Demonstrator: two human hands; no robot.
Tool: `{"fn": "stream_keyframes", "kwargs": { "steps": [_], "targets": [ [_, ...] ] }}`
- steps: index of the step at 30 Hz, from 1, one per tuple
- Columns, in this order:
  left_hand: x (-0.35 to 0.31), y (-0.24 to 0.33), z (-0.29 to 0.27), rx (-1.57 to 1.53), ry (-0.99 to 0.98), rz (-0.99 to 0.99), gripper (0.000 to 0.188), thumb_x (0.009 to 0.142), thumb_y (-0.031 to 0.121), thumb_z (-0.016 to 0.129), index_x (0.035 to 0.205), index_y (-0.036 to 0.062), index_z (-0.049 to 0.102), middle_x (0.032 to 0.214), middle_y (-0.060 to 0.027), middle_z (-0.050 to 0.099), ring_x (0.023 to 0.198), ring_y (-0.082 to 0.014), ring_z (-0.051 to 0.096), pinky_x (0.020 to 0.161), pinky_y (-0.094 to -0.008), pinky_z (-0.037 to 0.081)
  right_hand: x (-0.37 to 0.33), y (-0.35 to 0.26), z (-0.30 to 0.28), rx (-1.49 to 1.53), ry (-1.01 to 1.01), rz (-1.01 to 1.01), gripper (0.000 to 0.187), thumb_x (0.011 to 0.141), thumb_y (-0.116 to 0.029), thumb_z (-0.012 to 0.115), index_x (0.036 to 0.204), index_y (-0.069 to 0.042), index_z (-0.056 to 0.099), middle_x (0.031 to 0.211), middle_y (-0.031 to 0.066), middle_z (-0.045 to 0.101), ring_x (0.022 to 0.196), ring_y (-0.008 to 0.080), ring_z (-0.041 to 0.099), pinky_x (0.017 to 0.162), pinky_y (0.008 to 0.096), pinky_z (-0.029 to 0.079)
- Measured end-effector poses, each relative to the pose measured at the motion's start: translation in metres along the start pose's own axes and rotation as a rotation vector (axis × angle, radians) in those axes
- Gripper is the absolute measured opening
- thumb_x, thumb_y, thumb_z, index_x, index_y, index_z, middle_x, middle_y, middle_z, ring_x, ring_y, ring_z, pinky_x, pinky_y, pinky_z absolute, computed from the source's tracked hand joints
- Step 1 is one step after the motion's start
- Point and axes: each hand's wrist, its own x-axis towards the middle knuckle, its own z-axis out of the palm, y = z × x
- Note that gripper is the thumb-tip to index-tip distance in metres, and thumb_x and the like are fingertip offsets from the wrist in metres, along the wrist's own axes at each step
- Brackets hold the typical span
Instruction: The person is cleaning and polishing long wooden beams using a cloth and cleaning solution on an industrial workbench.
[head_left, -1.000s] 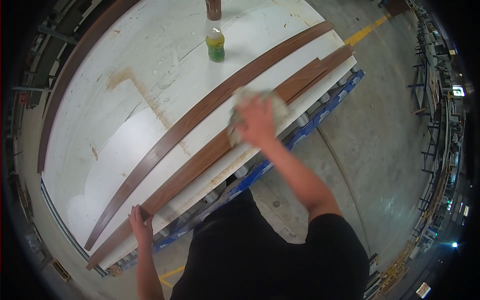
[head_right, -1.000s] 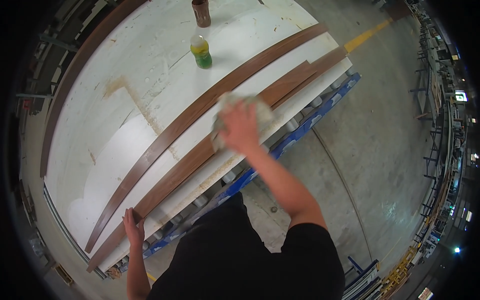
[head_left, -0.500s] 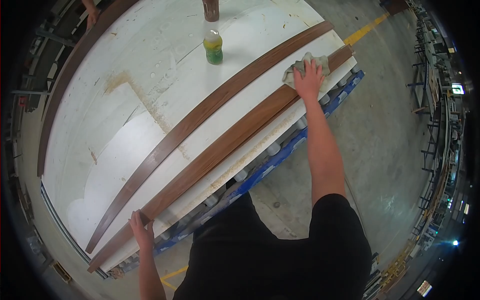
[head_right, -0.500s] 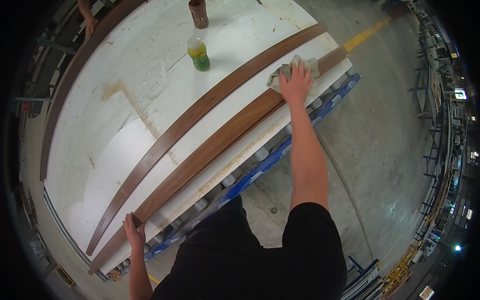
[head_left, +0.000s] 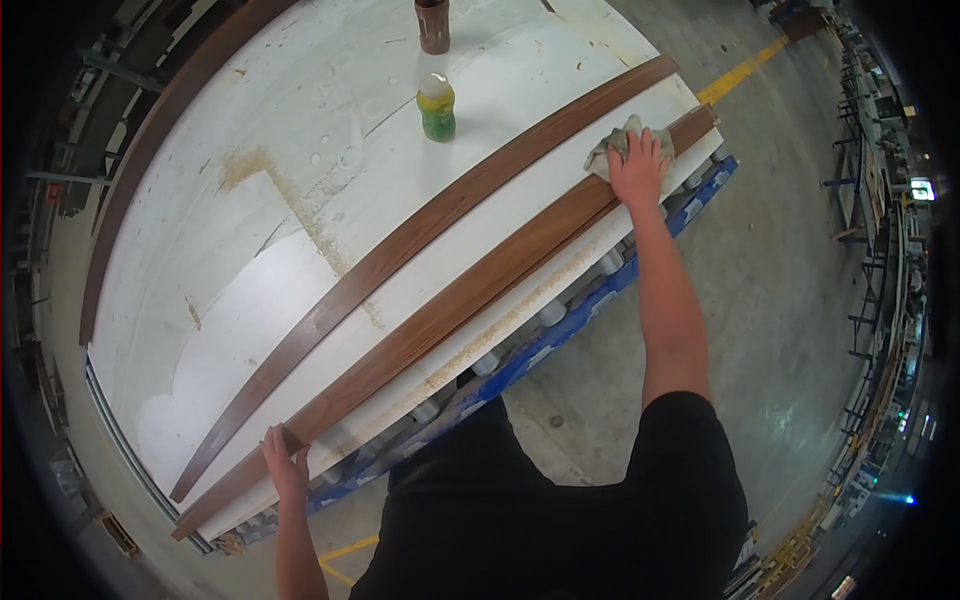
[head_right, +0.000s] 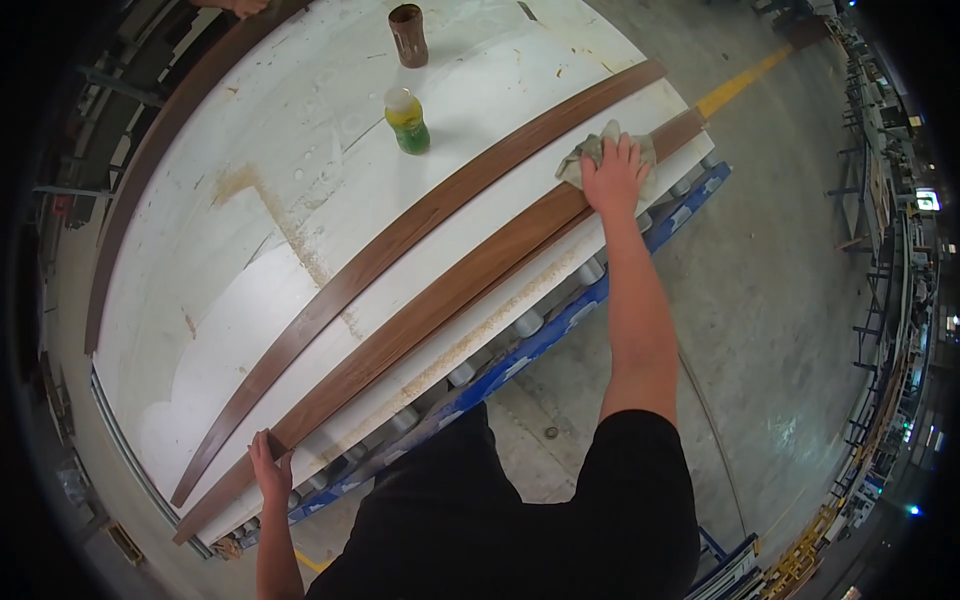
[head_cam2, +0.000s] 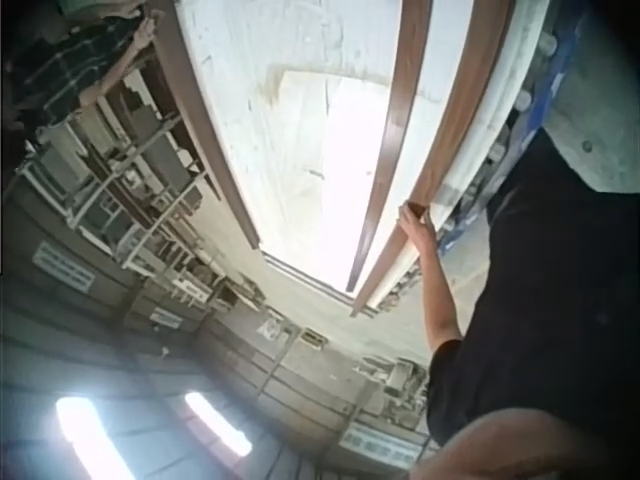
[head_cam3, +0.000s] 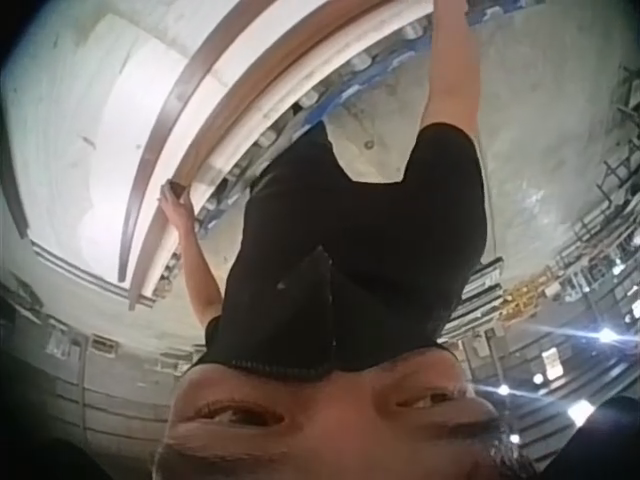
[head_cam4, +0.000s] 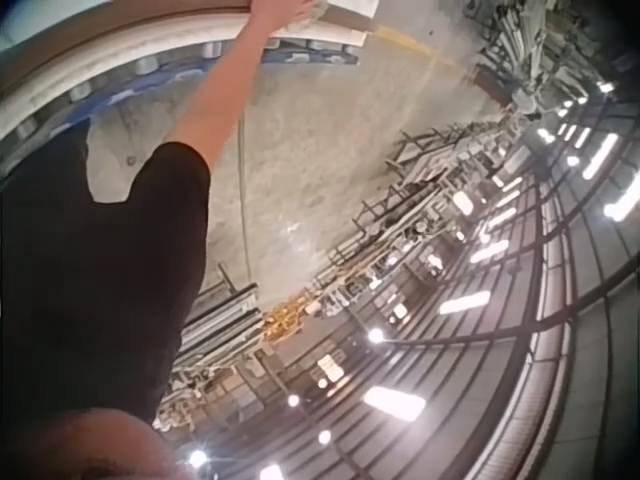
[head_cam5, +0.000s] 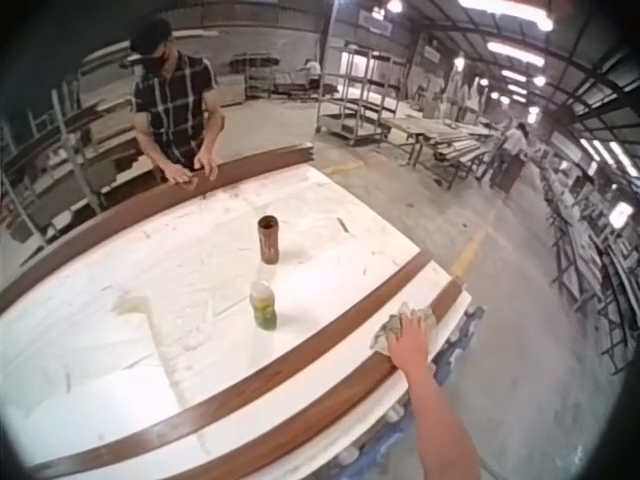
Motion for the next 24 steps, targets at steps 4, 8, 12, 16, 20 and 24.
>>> {"fn": "stream_keyframes", "kwargs": {
  "steps": [4, 8, 12, 16, 20, 24],
  "targets": [
    [-0.005, 0.001, -0.008, 0.009, 0.022, 0.000, 0.081, 0.078, 0.004, 0.088, 0.150, 0.0062, 0.050, 0.149, -0.0209, 0.053, 0.146, -0.0447, 0.046, 0.129, -0.0612, 0.028, -0.058, -0.053, -0.016, 0.017, -0.062, -0.313, 0.057, 0.100, -0.045, 0.066, 0.143, -0.007, 0.061, 0.157, 0.0153, 0.054, 0.155, 0.0418, 0.039, 0.128, 0.0681, 0.018],
    [-0.006, 0.006, -0.010, -0.092, 0.045, -0.032, 0.081, 0.076, 0.003, 0.088, 0.148, 0.0056, 0.051, 0.147, -0.0210, 0.055, 0.142, -0.0467, 0.048, 0.128, -0.0600, 0.030, -0.129, -0.118, -0.051, 0.265, -0.168, -0.522, 0.057, 0.090, -0.040, 0.075, 0.137, -0.009, 0.064, 0.141, 0.0142, 0.061, 0.150, 0.0414, 0.043, 0.128, 0.0681, 0.018],
    [-0.012, -0.004, -0.001, -0.106, 0.079, -0.095, 0.081, 0.075, 0.004, 0.089, 0.147, 0.0058, 0.052, 0.144, -0.0212, 0.056, 0.140, -0.0481, 0.048, 0.128, -0.0602, 0.030, -0.152, -0.135, -0.072, 0.385, -0.225, -0.616, 0.066, 0.082, -0.042, 0.079, 0.139, -0.011, 0.065, 0.141, 0.0136, 0.061, 0.146, 0.0415, 0.046, 0.128, 0.0679, 0.019],
    [-0.010, -0.006, 0.004, -0.028, 0.121, -0.059, 0.081, 0.075, 0.004, 0.089, 0.147, 0.0066, 0.053, 0.142, -0.0210, 0.056, 0.141, -0.0484, 0.048, 0.128, -0.0620, 0.029, -0.151, -0.127, -0.063, 0.429, -0.128, -0.654, 0.068, 0.081, -0.049, 0.077, 0.138, -0.013, 0.068, 0.140, 0.0129, 0.061, 0.144, 0.0402, 0.048, 0.126, 0.0670, 0.021],
    [-0.009, -0.005, 0.000, -0.029, 0.115, -0.051, 0.080, 0.076, 0.005, 0.088, 0.147, 0.0066, 0.053, 0.142, -0.0208, 0.056, 0.141, -0.0481, 0.048, 0.129, -0.0621, 0.028, -0.145, -0.122, -0.057, 0.413, -0.141, -0.658, 0.066, 0.080, -0.052, 0.075, 0.134, -0.015, 0.070, 0.137, 0.0121, 0.062, 0.142, 0.0379, 0.050, 0.126, 0.0665, 0.022],
    [-0.014, -0.005, -0.009, -0.009, 0.050, -0.060, 0.077, 0.076, 0.004, 0.088, 0.146, 0.0067, 0.054, 0.141, -0.0205, 0.057, 0.138, -0.0467, 0.050, 0.125, -0.0589, 0.035, -0.083, -0.065, -0.038, 0.339, -0.254, -0.768, 0.062, 0.080, -0.037, 0.079, 0.136, -0.014, 0.068, 0.134, 0.0148, 0.063, 0.136, 0.0386, 0.056, 0.126, 0.0638, 0.028]
  ]
}}
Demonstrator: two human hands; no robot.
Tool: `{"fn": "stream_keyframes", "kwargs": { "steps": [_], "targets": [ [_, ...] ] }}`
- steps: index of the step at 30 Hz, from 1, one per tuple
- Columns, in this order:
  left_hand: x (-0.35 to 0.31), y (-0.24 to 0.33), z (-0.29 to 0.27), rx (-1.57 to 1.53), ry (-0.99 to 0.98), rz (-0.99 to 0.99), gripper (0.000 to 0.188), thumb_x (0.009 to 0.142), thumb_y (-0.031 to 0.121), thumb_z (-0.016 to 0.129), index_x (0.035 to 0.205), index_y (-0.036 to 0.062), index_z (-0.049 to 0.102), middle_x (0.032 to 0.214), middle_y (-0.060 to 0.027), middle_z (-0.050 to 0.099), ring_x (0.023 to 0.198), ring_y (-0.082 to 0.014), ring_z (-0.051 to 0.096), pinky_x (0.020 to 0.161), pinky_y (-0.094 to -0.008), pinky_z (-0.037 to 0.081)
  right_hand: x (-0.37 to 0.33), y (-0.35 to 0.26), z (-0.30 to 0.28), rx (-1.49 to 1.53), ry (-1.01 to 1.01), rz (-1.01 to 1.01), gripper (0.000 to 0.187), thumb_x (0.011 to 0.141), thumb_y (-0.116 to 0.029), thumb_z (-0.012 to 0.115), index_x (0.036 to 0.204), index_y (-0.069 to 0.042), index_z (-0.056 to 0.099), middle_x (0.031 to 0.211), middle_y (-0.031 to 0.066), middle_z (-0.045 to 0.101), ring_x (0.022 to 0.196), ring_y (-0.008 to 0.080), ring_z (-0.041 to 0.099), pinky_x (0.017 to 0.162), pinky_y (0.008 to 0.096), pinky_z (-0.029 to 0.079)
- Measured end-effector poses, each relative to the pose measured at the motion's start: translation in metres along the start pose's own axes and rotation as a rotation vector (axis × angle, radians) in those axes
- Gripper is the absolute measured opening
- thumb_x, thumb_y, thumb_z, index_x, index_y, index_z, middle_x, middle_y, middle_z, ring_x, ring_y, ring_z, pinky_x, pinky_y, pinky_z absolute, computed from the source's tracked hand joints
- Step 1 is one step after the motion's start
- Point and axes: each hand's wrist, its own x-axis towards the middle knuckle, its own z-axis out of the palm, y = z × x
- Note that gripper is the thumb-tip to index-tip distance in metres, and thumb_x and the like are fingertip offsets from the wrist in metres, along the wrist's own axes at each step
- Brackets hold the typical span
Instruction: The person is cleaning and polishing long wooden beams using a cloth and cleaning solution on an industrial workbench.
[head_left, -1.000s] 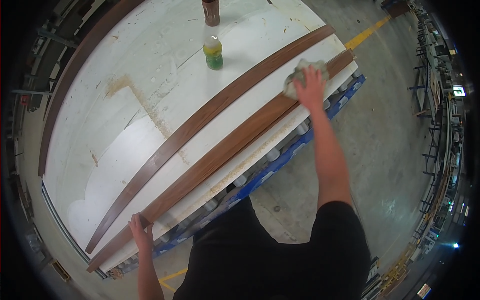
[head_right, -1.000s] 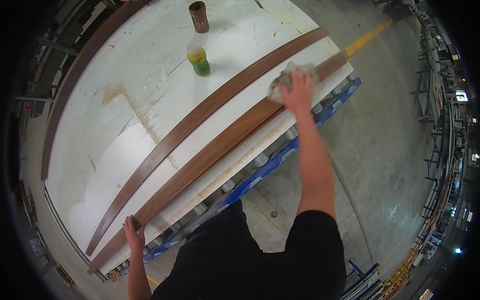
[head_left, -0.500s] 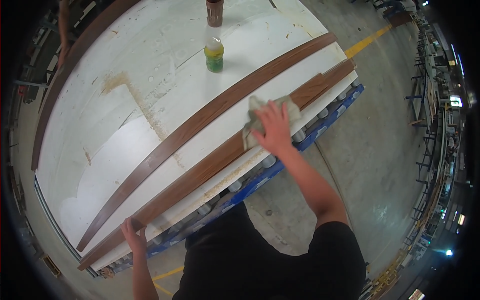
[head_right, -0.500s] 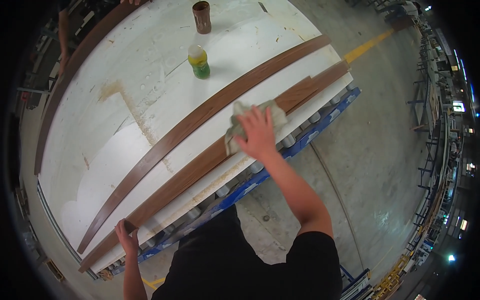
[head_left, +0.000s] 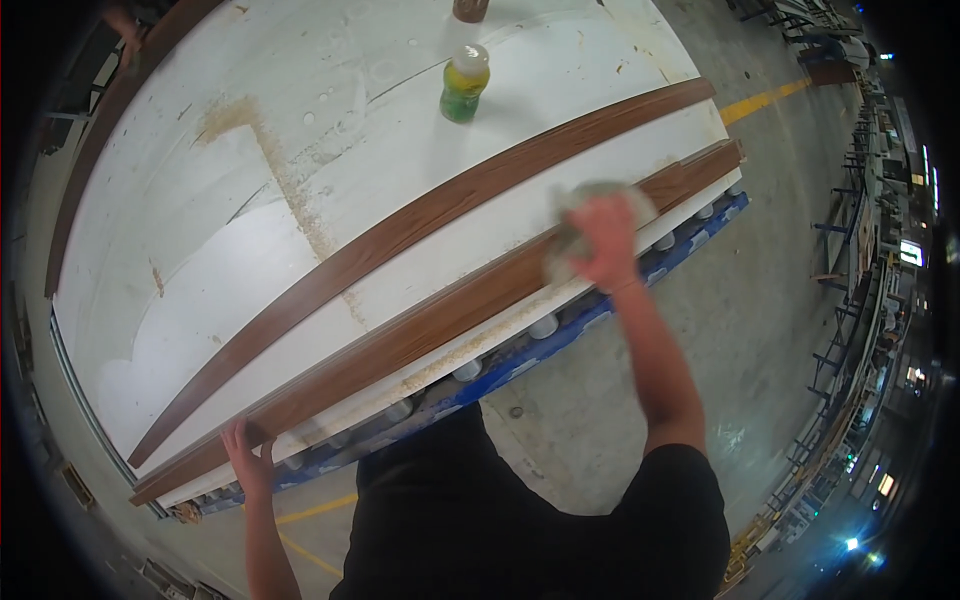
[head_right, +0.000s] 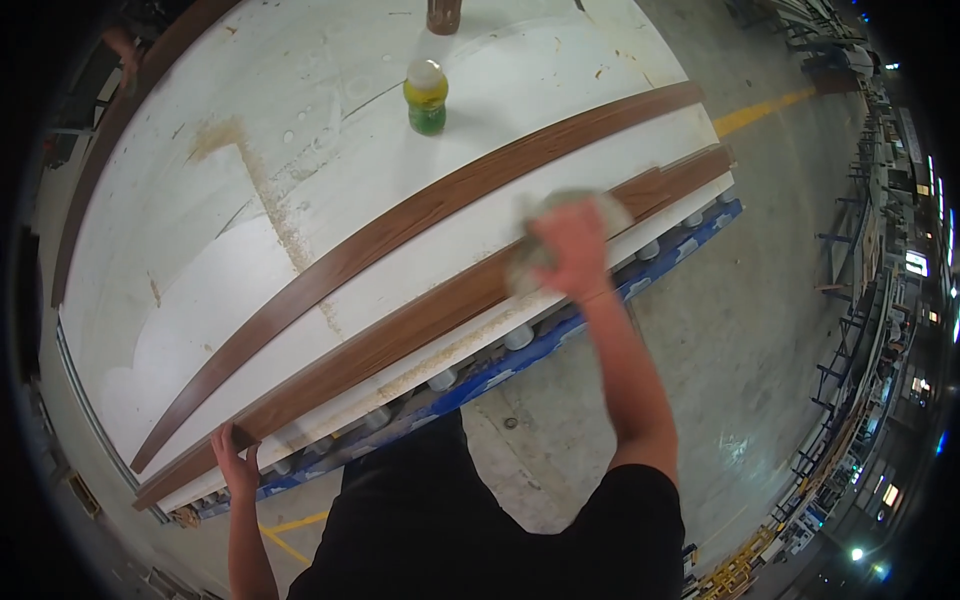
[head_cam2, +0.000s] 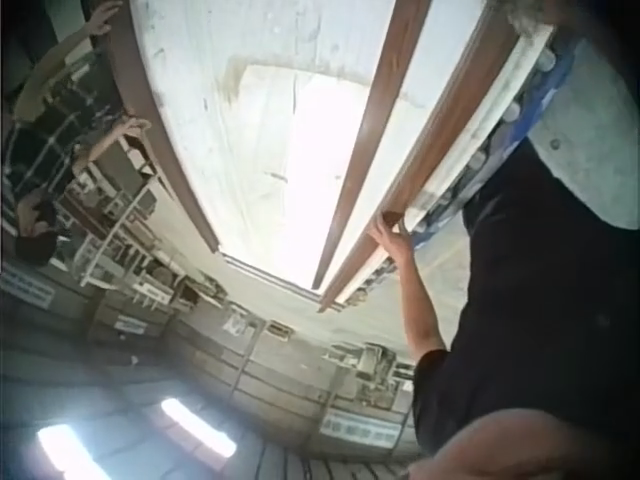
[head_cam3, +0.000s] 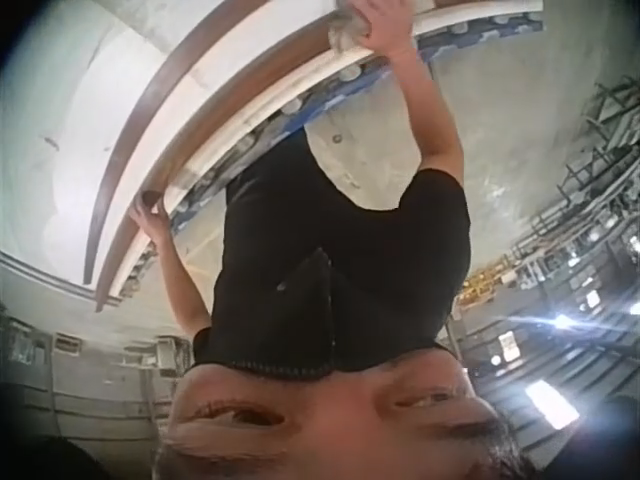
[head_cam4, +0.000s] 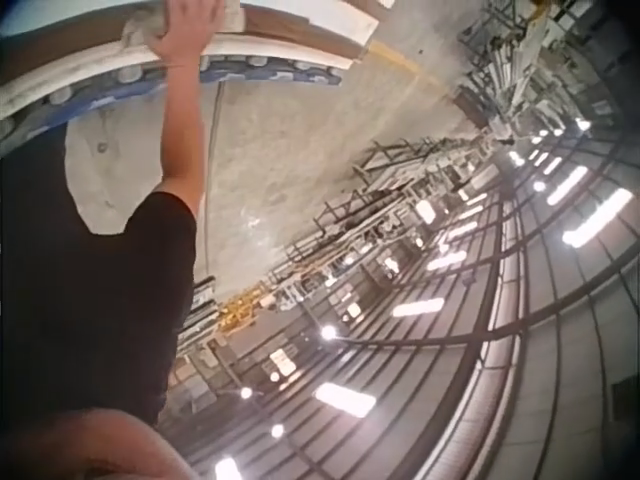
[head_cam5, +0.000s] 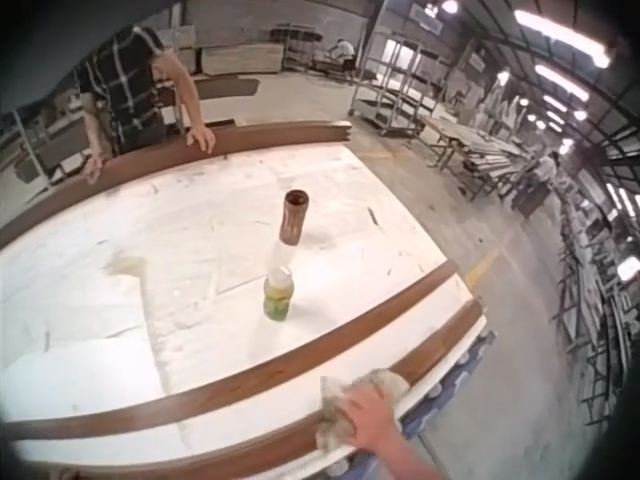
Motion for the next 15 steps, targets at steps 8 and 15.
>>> {"fn": "stream_keyframes", "kwargs": {
  "steps": [8, 15],
  "targets": [
    [0.018, 0.005, 0.001, -0.074, -0.045, 0.035, 0.078, 0.075, 0.001, 0.089, 0.145, 0.0060, 0.057, 0.145, -0.0188, 0.056, 0.134, -0.0417, 0.055, 0.113, -0.0488, 0.047, -0.012, 0.140, -0.028, -0.337, 0.184, 0.249, 0.049, 0.105, -0.032, 0.068, 0.139, 0.003, 0.060, 0.145, 0.0294, 0.059, 0.141, 0.0487, 0.051, 0.123, 0.0625, 0.030],
    [0.008, 0.001, -0.018, -0.006, -0.081, 0.026, 0.079, 0.075, 0.006, 0.091, 0.146, 0.0045, 0.057, 0.147, -0.0193, 0.059, 0.137, -0.0468, 0.052, 0.119, -0.0524, 0.043, 0.002, -0.096, 0.044, -0.080, 0.025, 0.058, 0.061, 0.096, -0.032, 0.073, 0.149, -0.007, 0.058, 0.142, 0.0200, 0.061, 0.141, 0.0452, 0.051, 0.127, 0.0654, 0.023]
  ]
}}
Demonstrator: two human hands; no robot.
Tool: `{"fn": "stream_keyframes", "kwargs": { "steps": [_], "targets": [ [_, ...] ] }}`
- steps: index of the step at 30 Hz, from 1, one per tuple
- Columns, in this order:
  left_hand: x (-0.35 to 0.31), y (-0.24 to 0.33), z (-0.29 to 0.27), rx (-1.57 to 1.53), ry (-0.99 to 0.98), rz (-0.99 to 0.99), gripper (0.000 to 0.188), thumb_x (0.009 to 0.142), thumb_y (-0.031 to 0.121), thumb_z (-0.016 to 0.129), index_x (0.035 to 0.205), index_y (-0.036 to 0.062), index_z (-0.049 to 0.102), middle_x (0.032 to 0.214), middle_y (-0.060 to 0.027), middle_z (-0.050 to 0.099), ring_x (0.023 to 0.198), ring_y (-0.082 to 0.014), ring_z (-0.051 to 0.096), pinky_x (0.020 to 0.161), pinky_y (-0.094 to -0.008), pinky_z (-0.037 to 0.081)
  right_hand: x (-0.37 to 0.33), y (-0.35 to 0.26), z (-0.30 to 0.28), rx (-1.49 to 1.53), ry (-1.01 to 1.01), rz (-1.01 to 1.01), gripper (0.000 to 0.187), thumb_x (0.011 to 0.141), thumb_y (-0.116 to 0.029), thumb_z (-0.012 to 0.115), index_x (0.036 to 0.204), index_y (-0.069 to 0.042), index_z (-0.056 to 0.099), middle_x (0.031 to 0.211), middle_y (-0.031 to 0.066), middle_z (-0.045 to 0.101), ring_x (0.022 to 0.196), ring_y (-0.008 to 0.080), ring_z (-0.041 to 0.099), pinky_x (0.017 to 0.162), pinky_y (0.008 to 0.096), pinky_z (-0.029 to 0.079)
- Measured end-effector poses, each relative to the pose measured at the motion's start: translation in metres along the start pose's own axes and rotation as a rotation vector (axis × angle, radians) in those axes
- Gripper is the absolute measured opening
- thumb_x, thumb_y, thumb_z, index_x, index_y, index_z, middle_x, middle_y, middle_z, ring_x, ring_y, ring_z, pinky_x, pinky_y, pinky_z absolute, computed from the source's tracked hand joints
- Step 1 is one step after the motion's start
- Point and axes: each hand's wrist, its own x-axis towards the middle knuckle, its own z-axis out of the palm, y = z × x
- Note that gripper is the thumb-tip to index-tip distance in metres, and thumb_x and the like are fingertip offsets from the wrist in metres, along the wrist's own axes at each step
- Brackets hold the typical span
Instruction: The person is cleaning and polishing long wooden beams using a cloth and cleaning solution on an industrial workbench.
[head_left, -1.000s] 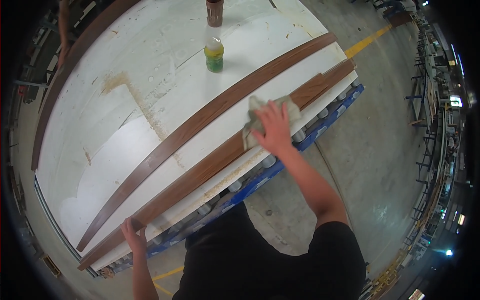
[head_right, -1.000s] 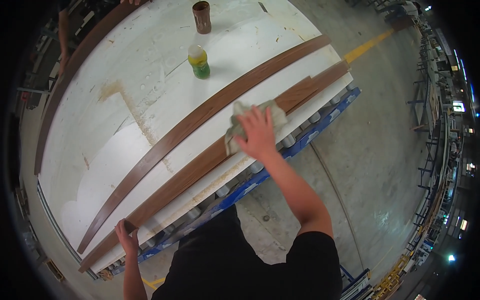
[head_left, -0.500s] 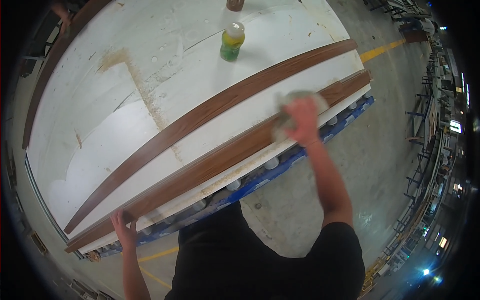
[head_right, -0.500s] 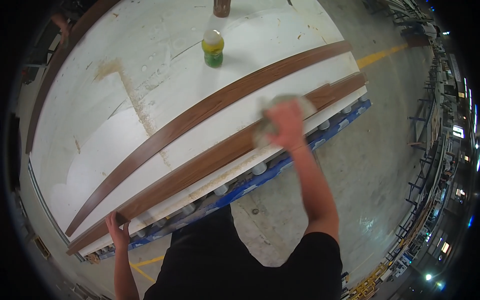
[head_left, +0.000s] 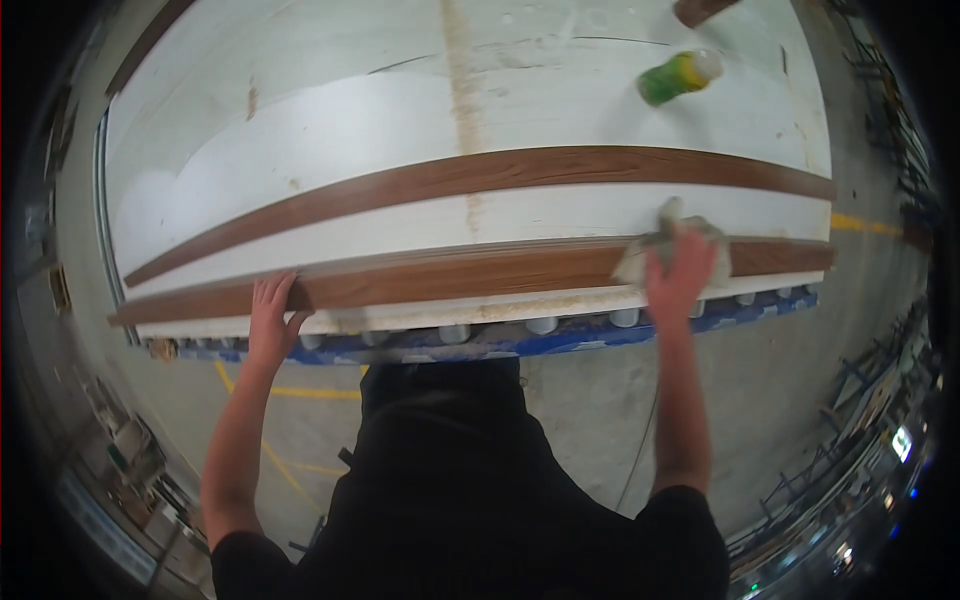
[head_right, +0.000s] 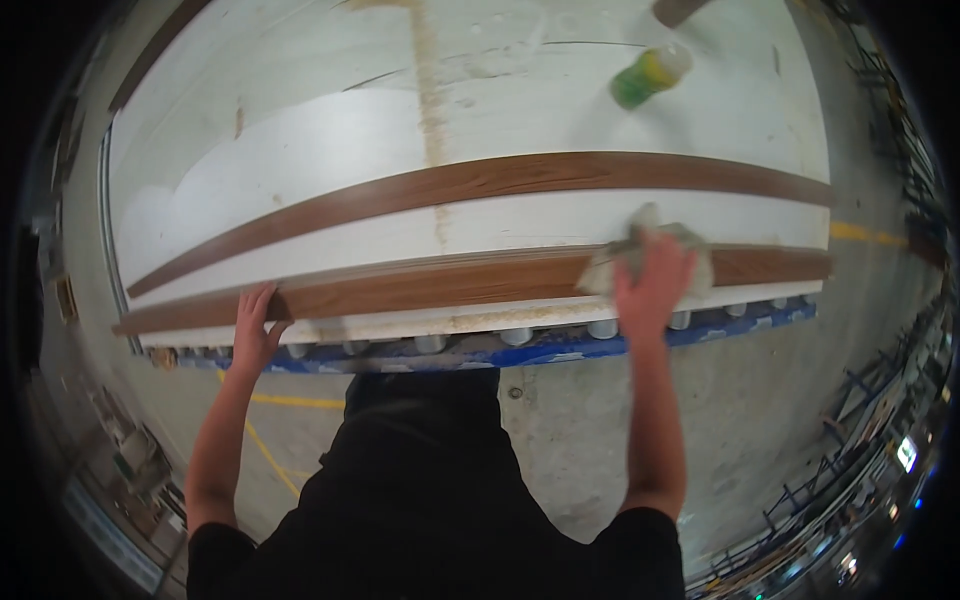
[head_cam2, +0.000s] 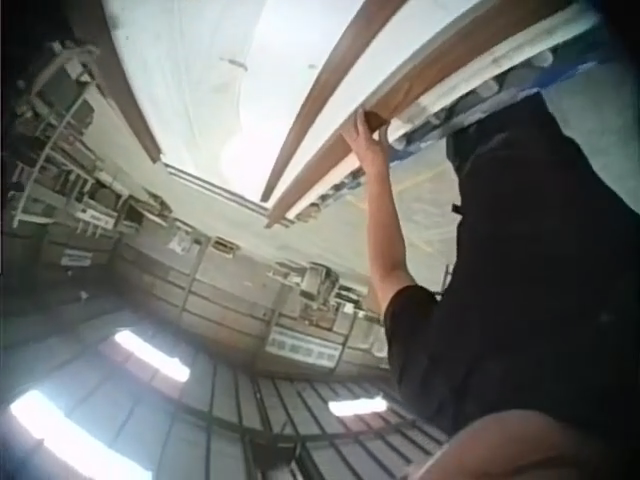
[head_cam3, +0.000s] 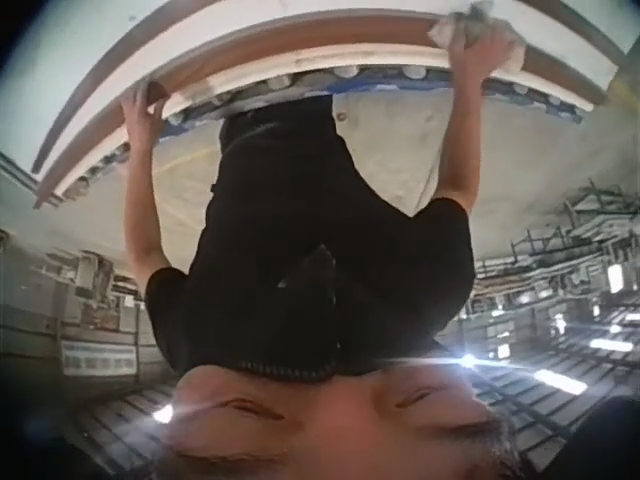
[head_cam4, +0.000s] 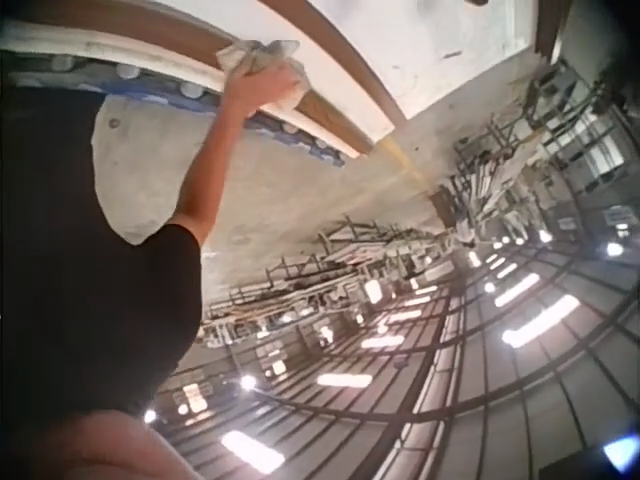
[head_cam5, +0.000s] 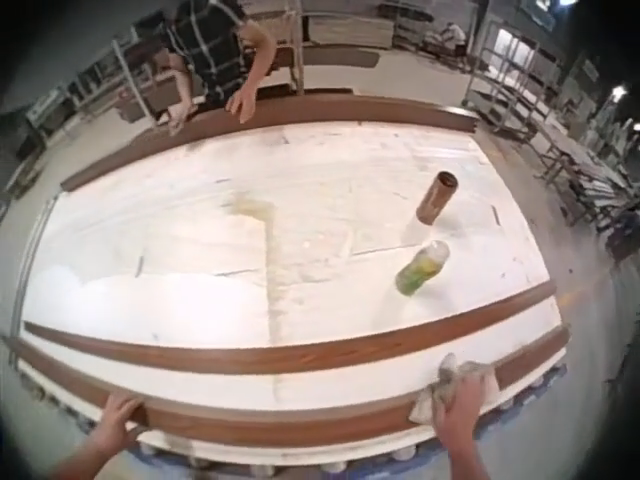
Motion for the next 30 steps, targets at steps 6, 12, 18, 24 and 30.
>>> {"fn": "stream_keyframes", "kwargs": {
  "steps": [6, 12, 18, 24, 30],
  "targets": [
    [0.037, 0.053, 0.028, 0.008, 0.047, 0.227, 0.077, 0.074, 0.018, 0.092, 0.142, 0.0029, 0.061, 0.149, -0.0178, 0.060, 0.141, -0.0399, 0.054, 0.120, -0.0560, 0.040, -0.010, -0.165, -0.007, 0.218, -0.288, -0.187, 0.078, 0.077, -0.032, 0.081, 0.150, -0.015, 0.059, 0.150, 0.0176, 0.054, 0.150, 0.0410, 0.043, 0.128, 0.0685, 0.020],
    [0.093, 0.188, 0.058, -0.336, 0.127, 0.412, 0.070, 0.077, 0.039, 0.090, 0.130, 0.0054, 0.060, 0.131, -0.0126, 0.065, 0.125, -0.0335, 0.062, 0.108, -0.0499, 0.046, 0.000, -0.009, -0.010, -0.033, 0.033, -0.125, 0.053, 0.096, -0.024, 0.073, 0.144, -0.006, 0.062, 0.143, 0.0219, 0.062, 0.143, 0.0427, 0.052, 0.126, 0.0635, 0.025],
    [0.057, 0.072, 0.024, -0.211, -0.075, 0.186, 0.087, 0.071, 0.048, 0.094, 0.139, 0.0084, 0.058, 0.127, -0.0147, 0.065, 0.125, -0.0347, 0.061, 0.116, -0.0539, 0.041, -0.036, 0.035, 0.006, -0.289, 0.146, 0.147, 0.048, 0.107, -0.029, 0.065, 0.139, 0.007, 0.061, 0.148, 0.0313, 0.058, 0.144, 0.0481, 0.049, 0.125, 0.0593, 0.030],
    [-0.038, -0.168, -0.008, 0.051, 0.129, 0.013, 0.086, 0.076, 0.043, 0.091, 0.150, 0.0176, 0.056, 0.149, -0.0089, 0.058, 0.150, -0.0357, 0.044, 0.129, -0.0676, 0.018, -0.028, -0.240, 0.086, 0.009, 0.206, -0.066, 0.043, 0.090, -0.027, 0.076, 0.129, -0.009, 0.070, 0.129, 0.0155, 0.068, 0.127, 0.0410, 0.060, 0.120, 0.0609, 0.033],
    [-0.030, -0.170, -0.004, -0.025, 0.070, 0.004, 0.085, 0.079, 0.042, 0.089, 0.153, 0.0187, 0.055, 0.151, -0.0070, 0.057, 0.149, -0.0354, 0.044, 0.129, -0.0658, 0.017, -0.025, -0.535, 0.084, 0.188, -0.242, -0.169, 0.081, 0.077, -0.038, 0.082, 0.152, -0.019, 0.056, 0.145, 0.0143, 0.058, 0.146, 0.0366, 0.048, 0.129, 0.0671, 0.019]
  ]
}}
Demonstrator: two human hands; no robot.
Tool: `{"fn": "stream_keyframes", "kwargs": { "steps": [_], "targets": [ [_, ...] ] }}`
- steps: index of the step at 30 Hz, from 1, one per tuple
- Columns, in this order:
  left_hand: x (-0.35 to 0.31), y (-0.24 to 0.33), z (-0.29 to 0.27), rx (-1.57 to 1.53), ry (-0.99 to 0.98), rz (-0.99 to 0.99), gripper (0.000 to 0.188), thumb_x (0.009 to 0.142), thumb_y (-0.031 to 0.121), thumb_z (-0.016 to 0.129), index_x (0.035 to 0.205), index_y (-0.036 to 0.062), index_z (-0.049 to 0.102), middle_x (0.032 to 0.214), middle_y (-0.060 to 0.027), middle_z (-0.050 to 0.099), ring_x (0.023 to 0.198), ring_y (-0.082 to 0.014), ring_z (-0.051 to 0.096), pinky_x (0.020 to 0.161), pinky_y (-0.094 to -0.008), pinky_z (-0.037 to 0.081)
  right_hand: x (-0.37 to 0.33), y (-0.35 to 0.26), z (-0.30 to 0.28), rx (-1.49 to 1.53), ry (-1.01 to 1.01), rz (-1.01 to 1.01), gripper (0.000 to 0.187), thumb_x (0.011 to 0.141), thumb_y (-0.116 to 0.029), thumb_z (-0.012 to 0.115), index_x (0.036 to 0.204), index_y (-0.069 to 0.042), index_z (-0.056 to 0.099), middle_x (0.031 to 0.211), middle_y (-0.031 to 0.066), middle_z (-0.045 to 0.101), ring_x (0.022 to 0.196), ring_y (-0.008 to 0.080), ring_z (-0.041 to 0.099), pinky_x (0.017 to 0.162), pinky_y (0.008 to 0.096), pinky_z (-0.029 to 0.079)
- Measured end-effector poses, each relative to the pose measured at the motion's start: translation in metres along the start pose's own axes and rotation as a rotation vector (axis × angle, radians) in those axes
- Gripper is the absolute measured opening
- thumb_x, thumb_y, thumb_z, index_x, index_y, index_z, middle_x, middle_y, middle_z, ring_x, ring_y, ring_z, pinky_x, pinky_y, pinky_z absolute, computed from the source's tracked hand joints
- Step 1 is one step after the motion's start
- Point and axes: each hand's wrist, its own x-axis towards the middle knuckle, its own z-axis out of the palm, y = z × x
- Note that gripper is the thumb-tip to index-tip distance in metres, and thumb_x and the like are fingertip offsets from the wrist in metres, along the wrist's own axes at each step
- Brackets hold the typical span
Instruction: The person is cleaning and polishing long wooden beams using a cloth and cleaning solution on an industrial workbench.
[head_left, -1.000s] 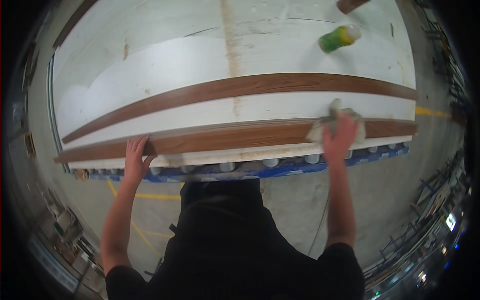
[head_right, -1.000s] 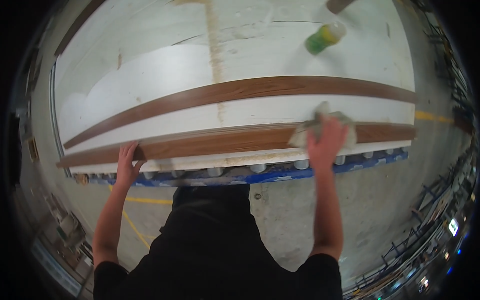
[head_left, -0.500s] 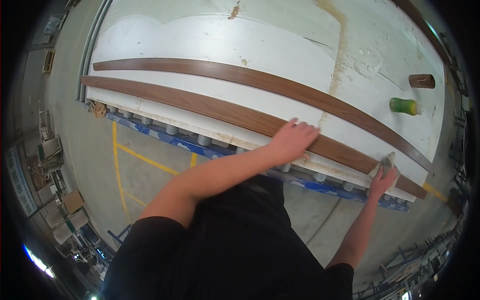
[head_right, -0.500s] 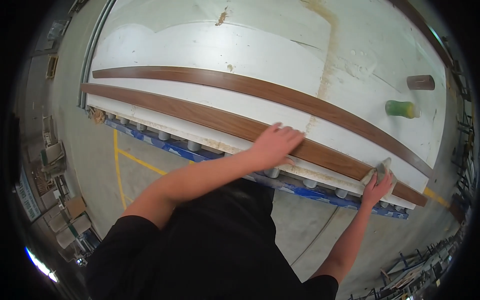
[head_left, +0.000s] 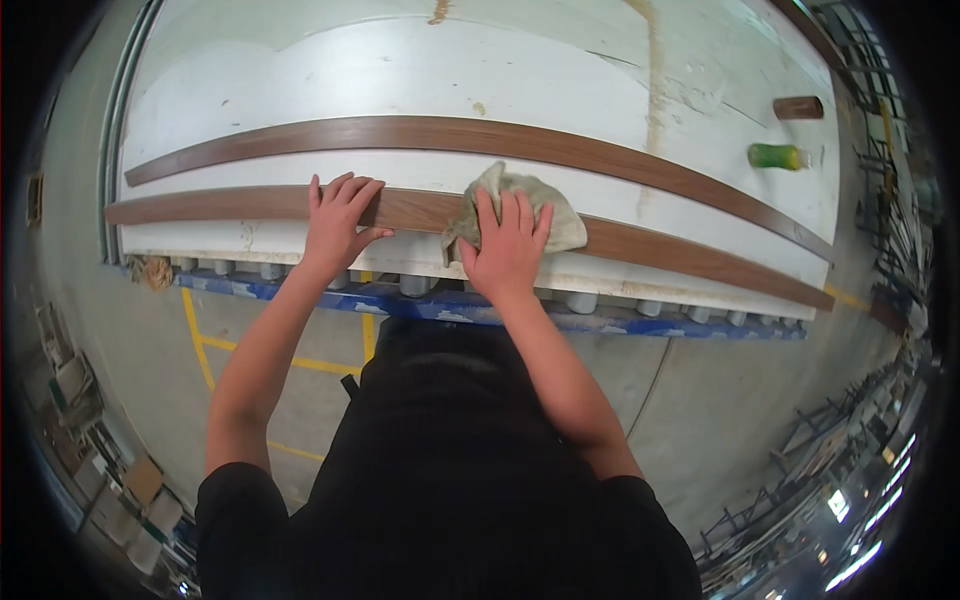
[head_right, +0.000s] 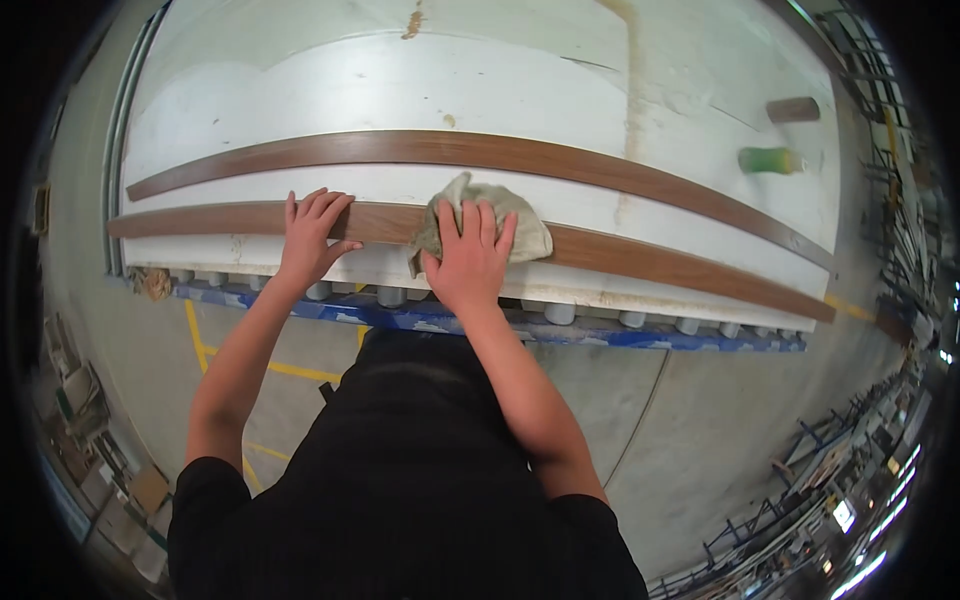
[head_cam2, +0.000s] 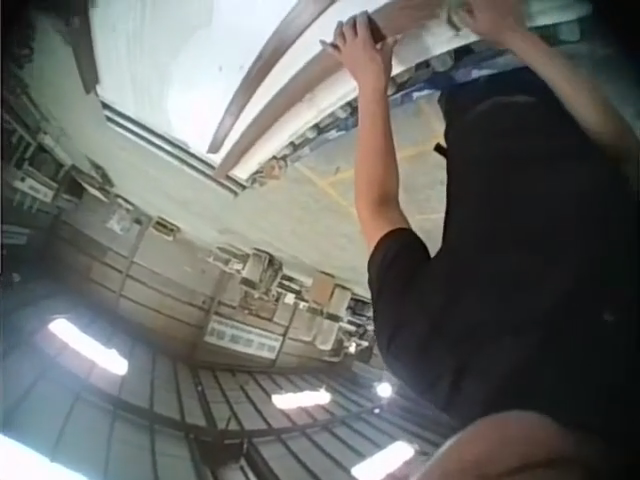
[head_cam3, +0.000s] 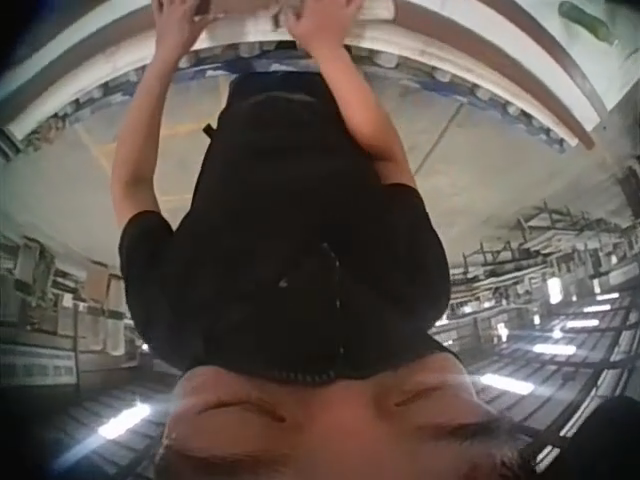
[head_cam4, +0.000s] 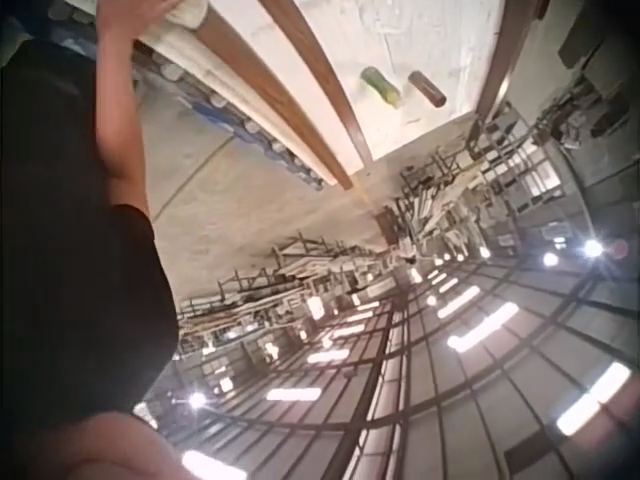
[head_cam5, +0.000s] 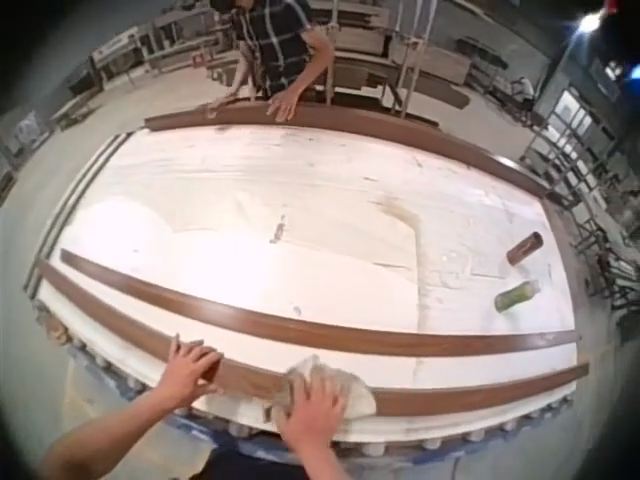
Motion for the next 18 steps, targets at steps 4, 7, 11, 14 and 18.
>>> {"fn": "stream_keyframes", "kwargs": {
  "steps": [4, 7, 11, 14, 18],
  "targets": [
    [-0.014, -0.024, 0.000, -0.014, 0.072, 0.076, 0.087, 0.079, 0.049, 0.088, 0.154, 0.0195, 0.054, 0.151, -0.0076, 0.057, 0.150, -0.0346, 0.044, 0.129, -0.0685, 0.017, -0.021, 0.085, -0.036, -0.157, -0.080, -0.045, 0.084, 0.078, -0.030, 0.084, 0.156, -0.022, 0.055, 0.148, 0.0134, 0.057, 0.147, 0.0364, 0.047, 0.130, 0.0635, 0.020],
    [-0.029, -0.075, -0.015, -0.009, 0.174, 0.017, 0.092, 0.075, 0.046, 0.092, 0.153, 0.0162, 0.054, 0.154, -0.0106, 0.054, 0.153, -0.0365, 0.042, 0.129, -0.0697, 0.016, -0.063, 0.228, -0.092, -0.104, 0.122, 0.188, 0.071, 0.093, -0.027, 0.074, 0.160, -0.017, 0.051, 0.158, 0.0150, 0.053, 0.153, 0.0401, 0.041, 0.126, 0.0633, 0.023],
    [-0.034, -0.128, -0.013, 0.019, 0.136, 0.010, 0.086, 0.073, 0.038, 0.095, 0.148, 0.0152, 0.057, 0.149, -0.0099, 0.057, 0.152, -0.0366, 0.043, 0.128, -0.0707, 0.016, -0.093, 0.303, -0.108, -0.334, 0.151, 0.353, 0.069, 0.099, -0.029, 0.069, 0.163, -0.017, 0.045, 0.163, 0.0183, 0.049, 0.158, 0.0421, 0.034, 0.127, 0.0657, 0.018],
    [-0.026, -0.108, -0.010, -0.007, 0.103, -0.008, 0.082, 0.073, 0.041, 0.094, 0.144, 0.0160, 0.061, 0.143, -0.0072, 0.063, 0.150, -0.0348, 0.046, 0.128, -0.0721, 0.015, -0.069, 0.244, -0.057, -0.253, 0.138, 0.199, 0.067, 0.096, -0.033, 0.072, 0.158, -0.015, 0.051, 0.160, 0.0208, 0.050, 0.155, 0.0444, 0.036, 0.128, 0.0655, 0.017],
    [-0.015, -0.044, 0.010, 0.010, 0.111, -0.004, 0.084, 0.072, 0.049, 0.093, 0.142, 0.0171, 0.061, 0.143, -0.0062, 0.065, 0.148, -0.0317, 0.049, 0.127, -0.0704, 0.017, -0.010, 0.016, 0.008, -0.135, -0.020, 0.013, 0.074, 0.088, -0.033, 0.075, 0.156, -0.016, 0.053, 0.150, 0.0178, 0.055, 0.150, 0.0418, 0.041, 0.129, 0.0677, 0.017]
  ]
}}
